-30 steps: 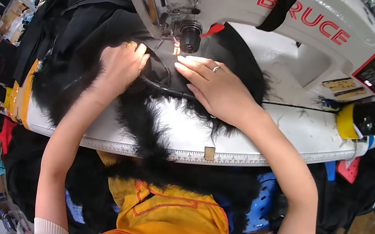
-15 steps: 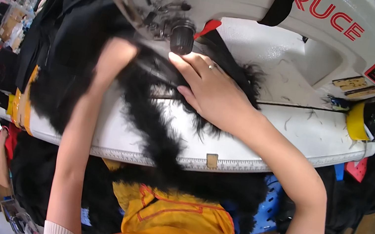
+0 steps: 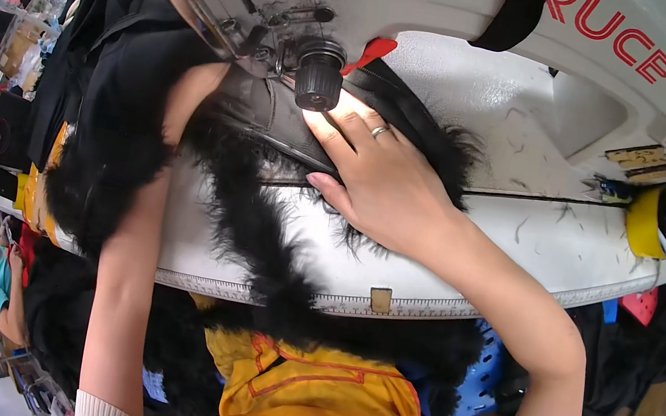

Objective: Sewing fur trim onto black garments using an industrial sewing machine.

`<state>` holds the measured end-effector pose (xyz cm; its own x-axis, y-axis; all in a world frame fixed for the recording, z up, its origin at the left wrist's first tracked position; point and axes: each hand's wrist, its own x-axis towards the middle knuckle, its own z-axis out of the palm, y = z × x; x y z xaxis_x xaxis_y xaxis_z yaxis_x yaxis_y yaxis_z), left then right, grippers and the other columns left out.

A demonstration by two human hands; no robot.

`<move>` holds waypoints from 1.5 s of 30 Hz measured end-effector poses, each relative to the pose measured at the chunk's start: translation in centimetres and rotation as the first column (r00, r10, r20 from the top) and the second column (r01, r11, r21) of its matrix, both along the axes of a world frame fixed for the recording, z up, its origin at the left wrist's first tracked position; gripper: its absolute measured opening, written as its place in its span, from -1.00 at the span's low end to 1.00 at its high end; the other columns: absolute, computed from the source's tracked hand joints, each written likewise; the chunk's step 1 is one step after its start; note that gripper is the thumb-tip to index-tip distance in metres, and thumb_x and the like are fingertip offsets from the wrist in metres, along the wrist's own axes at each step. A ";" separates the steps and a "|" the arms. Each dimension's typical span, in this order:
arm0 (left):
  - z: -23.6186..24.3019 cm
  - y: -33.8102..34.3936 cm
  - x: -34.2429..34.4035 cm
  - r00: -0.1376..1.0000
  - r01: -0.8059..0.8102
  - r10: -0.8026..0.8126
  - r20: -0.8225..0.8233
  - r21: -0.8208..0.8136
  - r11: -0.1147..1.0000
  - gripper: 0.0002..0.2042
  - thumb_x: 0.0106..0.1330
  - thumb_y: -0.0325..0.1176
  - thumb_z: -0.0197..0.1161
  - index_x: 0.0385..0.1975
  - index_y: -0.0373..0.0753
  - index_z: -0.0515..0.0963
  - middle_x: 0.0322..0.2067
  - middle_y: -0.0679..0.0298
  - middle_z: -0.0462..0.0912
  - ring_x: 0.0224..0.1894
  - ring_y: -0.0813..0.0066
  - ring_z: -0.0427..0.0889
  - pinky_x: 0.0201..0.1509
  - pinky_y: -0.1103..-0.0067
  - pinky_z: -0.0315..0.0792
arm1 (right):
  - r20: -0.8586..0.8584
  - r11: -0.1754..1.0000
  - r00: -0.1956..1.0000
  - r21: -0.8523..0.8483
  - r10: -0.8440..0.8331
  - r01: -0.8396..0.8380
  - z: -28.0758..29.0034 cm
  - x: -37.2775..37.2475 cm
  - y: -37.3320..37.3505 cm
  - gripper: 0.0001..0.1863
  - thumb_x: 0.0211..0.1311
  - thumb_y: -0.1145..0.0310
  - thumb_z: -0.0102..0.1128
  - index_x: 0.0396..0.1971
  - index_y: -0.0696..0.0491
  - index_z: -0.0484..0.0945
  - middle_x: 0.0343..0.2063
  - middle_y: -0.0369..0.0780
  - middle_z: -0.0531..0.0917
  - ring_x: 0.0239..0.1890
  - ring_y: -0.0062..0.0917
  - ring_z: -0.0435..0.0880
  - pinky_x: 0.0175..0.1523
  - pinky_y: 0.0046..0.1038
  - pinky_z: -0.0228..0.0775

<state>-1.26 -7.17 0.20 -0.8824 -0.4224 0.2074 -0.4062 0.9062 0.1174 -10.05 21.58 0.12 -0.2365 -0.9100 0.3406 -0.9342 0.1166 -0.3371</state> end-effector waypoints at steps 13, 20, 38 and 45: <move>3.5 9.0 6.2 0.929 0.256 -0.277 -0.245 -0.113 0.960 -0.70 0.20 -0.49 0.20 -0.05 -0.37 0.46 -0.24 0.03 0.55 -0.16 0.17 0.53 -0.04 0.45 0.41 | 0.044 1.000 0.999 -0.025 0.008 -0.007 0.0 -0.4 -0.1 -0.53 0.21 0.37 0.01 0.14 0.07 0.29 0.08 -0.08 0.39 0.00 -0.19 0.43 0.12 -0.28 0.26; 2.6 14.0 4.0 0.876 0.475 -0.467 -0.121 0.041 0.879 -0.46 -0.12 -0.63 0.23 0.01 -0.30 0.40 -0.01 0.09 0.40 0.06 0.09 0.39 0.17 0.37 0.28 | 0.131 0.999 0.991 -0.049 -0.004 0.011 0.2 -0.6 0.1 -0.49 0.16 0.33 0.08 0.12 0.12 0.25 0.06 -0.04 0.38 -0.01 -0.11 0.44 0.09 -0.24 0.28; 0.0 3.1 24.8 0.902 -0.163 0.099 0.420 0.120 0.979 -0.65 0.09 -0.26 0.09 -0.13 -0.18 0.56 -0.07 0.14 0.55 0.07 0.14 0.47 0.21 0.36 0.28 | -0.217 0.962 0.960 0.166 -0.177 0.215 1.0 -3.6 3.2 -0.38 0.25 0.04 -0.01 0.22 0.06 0.21 0.21 -0.14 0.31 0.24 -0.29 0.29 0.20 -0.32 0.26; 1.1 3.7 21.1 0.862 -0.186 0.114 0.495 0.100 0.977 -0.63 0.19 -0.04 0.05 -0.16 -0.13 0.60 -0.11 0.15 0.60 0.03 0.13 0.50 0.19 0.30 0.29 | -0.165 0.899 0.938 0.276 -0.303 0.339 1.1 -5.4 3.6 -0.35 0.21 -0.04 0.02 0.12 0.18 0.32 0.15 -0.09 0.39 0.15 -0.21 0.38 0.18 -0.28 0.23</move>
<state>19.89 -3.48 1.26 -0.7794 -0.5503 -0.2996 -0.5744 0.8185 -0.0093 -15.45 25.15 1.23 -0.5086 -0.8539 0.1103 -0.8590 0.4945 -0.1326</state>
